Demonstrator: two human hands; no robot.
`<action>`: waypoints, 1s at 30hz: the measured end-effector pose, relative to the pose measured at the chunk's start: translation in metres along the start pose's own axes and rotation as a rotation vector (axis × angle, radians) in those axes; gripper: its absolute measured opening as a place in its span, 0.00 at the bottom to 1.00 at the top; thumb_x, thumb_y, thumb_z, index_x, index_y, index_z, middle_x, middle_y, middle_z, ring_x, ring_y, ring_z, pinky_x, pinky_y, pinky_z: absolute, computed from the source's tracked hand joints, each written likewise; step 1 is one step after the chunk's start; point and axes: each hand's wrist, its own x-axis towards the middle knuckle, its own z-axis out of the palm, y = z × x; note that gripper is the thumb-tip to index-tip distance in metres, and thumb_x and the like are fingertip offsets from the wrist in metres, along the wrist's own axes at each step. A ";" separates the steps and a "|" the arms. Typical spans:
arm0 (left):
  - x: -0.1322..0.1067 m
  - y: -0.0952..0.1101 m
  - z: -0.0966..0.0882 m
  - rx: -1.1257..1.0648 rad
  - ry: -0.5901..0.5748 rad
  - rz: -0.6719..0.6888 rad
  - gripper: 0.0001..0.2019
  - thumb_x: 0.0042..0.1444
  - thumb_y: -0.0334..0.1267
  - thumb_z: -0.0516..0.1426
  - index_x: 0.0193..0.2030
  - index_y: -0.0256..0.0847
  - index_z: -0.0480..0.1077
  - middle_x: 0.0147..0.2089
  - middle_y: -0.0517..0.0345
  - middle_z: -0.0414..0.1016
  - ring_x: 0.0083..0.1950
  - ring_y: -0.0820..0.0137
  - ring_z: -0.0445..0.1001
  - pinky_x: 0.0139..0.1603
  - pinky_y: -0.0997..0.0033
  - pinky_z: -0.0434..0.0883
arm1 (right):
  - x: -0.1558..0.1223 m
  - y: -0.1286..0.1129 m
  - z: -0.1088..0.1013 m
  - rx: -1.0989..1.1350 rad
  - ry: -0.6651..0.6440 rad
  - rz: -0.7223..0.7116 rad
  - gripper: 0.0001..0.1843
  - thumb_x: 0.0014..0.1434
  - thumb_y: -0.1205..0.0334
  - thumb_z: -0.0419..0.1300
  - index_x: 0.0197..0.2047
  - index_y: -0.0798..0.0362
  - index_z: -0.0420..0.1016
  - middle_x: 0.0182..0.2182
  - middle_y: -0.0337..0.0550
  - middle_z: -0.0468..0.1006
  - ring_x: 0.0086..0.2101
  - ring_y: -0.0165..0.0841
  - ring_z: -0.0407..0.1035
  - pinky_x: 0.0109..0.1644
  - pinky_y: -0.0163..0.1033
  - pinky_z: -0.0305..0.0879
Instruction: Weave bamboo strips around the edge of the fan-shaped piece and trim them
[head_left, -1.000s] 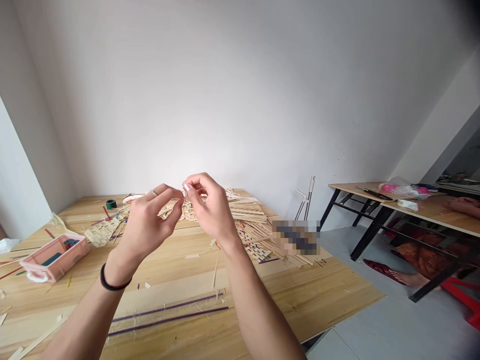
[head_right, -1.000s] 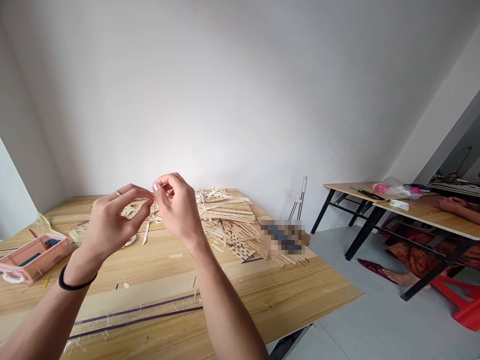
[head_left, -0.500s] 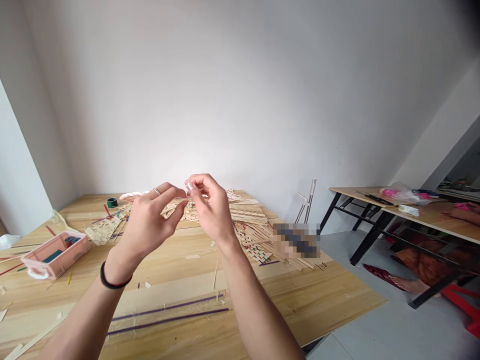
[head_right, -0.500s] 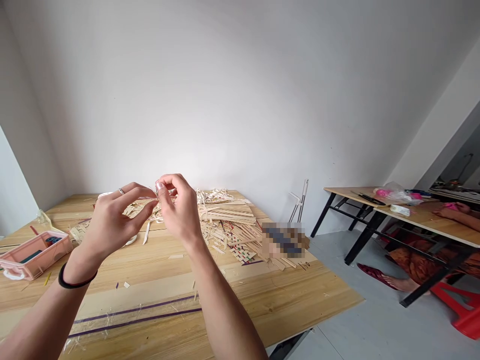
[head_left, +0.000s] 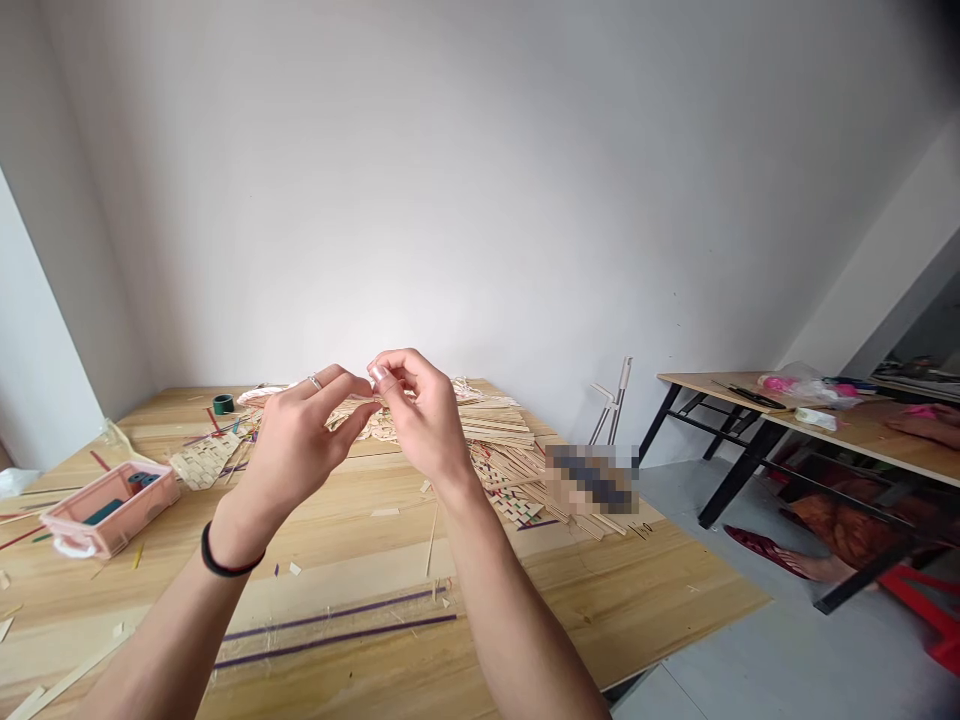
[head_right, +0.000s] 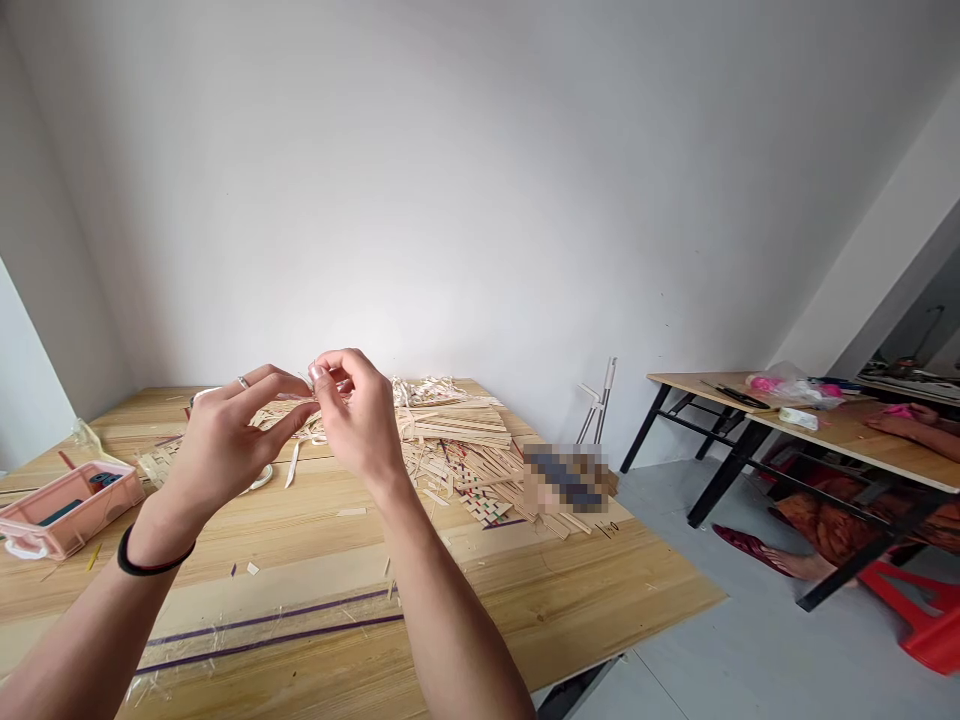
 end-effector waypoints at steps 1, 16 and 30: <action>0.000 0.000 0.000 0.008 0.003 0.000 0.01 0.69 0.33 0.62 0.44 0.42 0.75 0.40 0.61 0.83 0.35 0.71 0.80 0.34 0.72 0.69 | 0.000 0.000 0.000 0.005 -0.003 0.001 0.08 0.71 0.58 0.61 0.38 0.50 0.74 0.39 0.41 0.80 0.39 0.34 0.72 0.44 0.42 0.67; -0.001 0.002 0.001 0.019 0.009 -0.002 0.04 0.70 0.34 0.62 0.41 0.42 0.74 0.37 0.63 0.83 0.30 0.72 0.77 0.33 0.72 0.66 | 0.000 0.001 0.001 0.029 -0.003 0.021 0.08 0.70 0.56 0.61 0.40 0.50 0.74 0.38 0.40 0.79 0.36 0.32 0.72 0.42 0.41 0.68; 0.000 0.003 0.003 0.013 -0.042 0.017 0.05 0.71 0.35 0.61 0.40 0.42 0.75 0.35 0.64 0.81 0.24 0.74 0.68 0.32 0.71 0.64 | 0.003 -0.002 -0.007 0.096 0.069 0.084 0.10 0.70 0.52 0.63 0.40 0.49 0.74 0.32 0.37 0.76 0.35 0.32 0.74 0.43 0.41 0.69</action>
